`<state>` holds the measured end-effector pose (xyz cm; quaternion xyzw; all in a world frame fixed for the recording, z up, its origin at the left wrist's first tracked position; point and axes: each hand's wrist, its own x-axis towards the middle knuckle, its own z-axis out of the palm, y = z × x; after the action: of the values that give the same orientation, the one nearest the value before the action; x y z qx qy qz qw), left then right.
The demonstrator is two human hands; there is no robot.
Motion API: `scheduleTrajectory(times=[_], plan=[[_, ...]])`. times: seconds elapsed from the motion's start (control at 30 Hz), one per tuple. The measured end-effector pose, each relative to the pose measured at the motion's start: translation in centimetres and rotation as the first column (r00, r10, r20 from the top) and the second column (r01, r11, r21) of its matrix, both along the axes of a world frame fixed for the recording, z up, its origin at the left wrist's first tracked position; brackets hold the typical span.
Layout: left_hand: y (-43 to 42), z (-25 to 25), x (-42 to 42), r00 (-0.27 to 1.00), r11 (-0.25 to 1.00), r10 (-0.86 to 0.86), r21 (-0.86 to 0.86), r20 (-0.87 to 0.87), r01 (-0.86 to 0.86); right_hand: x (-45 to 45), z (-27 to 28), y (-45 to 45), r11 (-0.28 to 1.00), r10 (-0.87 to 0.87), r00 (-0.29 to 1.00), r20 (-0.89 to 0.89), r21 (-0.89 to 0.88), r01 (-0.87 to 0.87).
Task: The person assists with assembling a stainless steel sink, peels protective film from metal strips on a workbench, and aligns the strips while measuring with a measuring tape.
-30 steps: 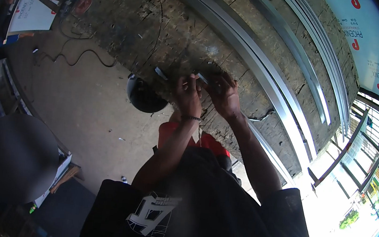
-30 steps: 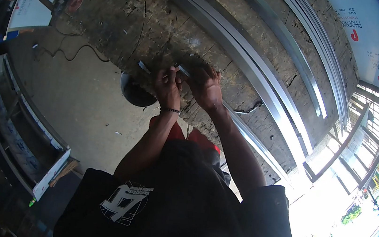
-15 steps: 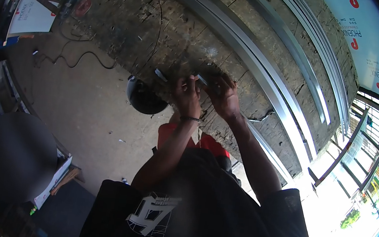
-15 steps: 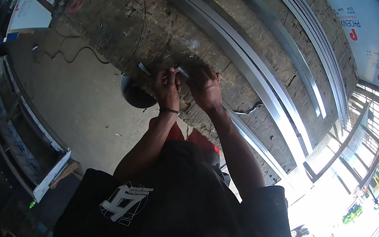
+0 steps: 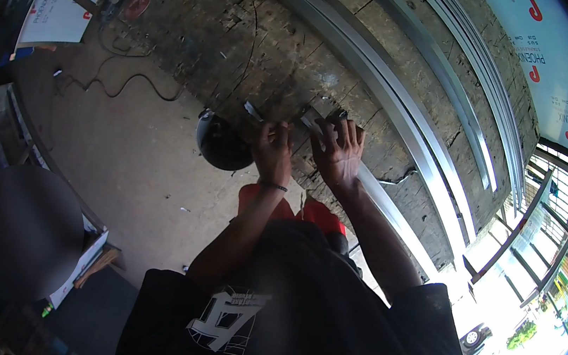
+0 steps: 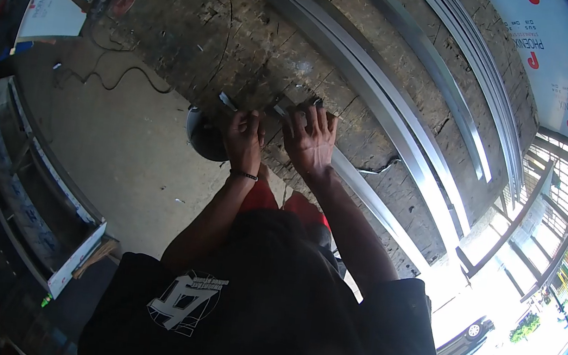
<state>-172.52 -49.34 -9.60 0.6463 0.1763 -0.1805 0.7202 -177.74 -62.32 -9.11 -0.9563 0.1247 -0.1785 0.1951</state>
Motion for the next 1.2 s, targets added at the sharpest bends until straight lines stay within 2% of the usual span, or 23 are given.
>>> scheduleTrajectory(times=[0.07, 0.17, 0.3, 0.37, 0.5, 0.6, 0.67, 0.7, 0.77, 0.8, 0.87, 0.97, 1.1, 1.2], plan=[[1.0, -0.5, 0.0, 0.996, 0.997, -0.081, -0.011, -0.028, 0.081, 0.5, 0.1, -0.1, 0.991, 0.126, 0.992, -0.022, -0.044, -0.127], [1.3, -1.0, -0.1, 0.998, 0.998, -0.059, -0.015, -0.015, 0.059, 1.6, 0.1, 0.1, 0.983, 0.169, 0.985, 0.013, -0.073, -0.168], [1.7, -1.0, -0.2, 0.999, 0.999, -0.043, -0.021, -0.002, 0.043, 1.9, -0.3, 0.0, 0.973, 0.193, 0.981, -0.025, -0.124, -0.195], [1.9, -1.0, -0.2, 0.995, 0.996, -0.089, 0.028, 0.046, 0.088, 2.0, -0.2, 0.2, 0.965, 0.222, 0.973, -0.069, -0.127, -0.229], [2.4, -1.3, -0.2, 0.998, 0.997, -0.055, -0.044, 0.032, 0.056, 2.5, 0.2, 0.6, 0.957, 0.229, 0.966, -0.117, -0.154, -0.246], [2.8, -1.1, 0.0, 0.994, 0.991, -0.105, -0.076, 0.024, 0.107, 2.8, 0.4, 0.8, 0.942, 0.247, 0.966, -0.077, -0.214, -0.258], [2.8, -0.9, 0.2, 0.997, 0.972, -0.071, -0.227, -0.035, 0.061, 2.9, 0.6, 1.0, 0.944, 0.243, 0.962, -0.128, -0.196, -0.264], [2.8, -0.9, 0.4, 0.997, 0.971, -0.066, -0.233, -0.033, 0.057, 3.0, 0.6, 1.2, 0.942, 0.247, 0.961, -0.128, -0.202, -0.269], [3.1, -1.2, 0.5, 0.995, 0.958, -0.080, -0.281, -0.060, 0.060, 3.2, 0.5, 1.5, 0.938, 0.219, 0.945, -0.245, -0.216, -0.273], [3.3, -1.6, 0.6, 0.996, 0.958, -0.073, -0.282, -0.060, 0.053, 3.2, 0.2, 1.6, 0.935, 0.225, 0.943, -0.245, -0.217, -0.279], [3.4, -2.2, 0.9, 0.989, 0.970, -0.145, -0.195, 0.021, 0.147, 3.2, -0.3, 1.6, 0.943, 0.210, 0.947, -0.243, -0.206, -0.262], [3.3, -2.4, 1.2, 0.987, 0.976, -0.160, -0.148, 0.030, 0.162, 3.2, -0.7, 1.5, 0.943, 0.199, 0.941, -0.272, -0.208, -0.260], [3.0, -2.4, 1.3, 0.989, 0.969, -0.146, -0.201, -0.002, 0.143, 3.1, -1.1, 1.3, 0.954, 0.187, 0.950, -0.251, -0.183, -0.236], [3.0, -3.1, 1.2, 0.990, 0.969, -0.142, -0.206, 0.002, 0.139, 2.7, -1.2, 1.2, 0.965, 0.215, 0.931, -0.294, -0.085, -0.249]])
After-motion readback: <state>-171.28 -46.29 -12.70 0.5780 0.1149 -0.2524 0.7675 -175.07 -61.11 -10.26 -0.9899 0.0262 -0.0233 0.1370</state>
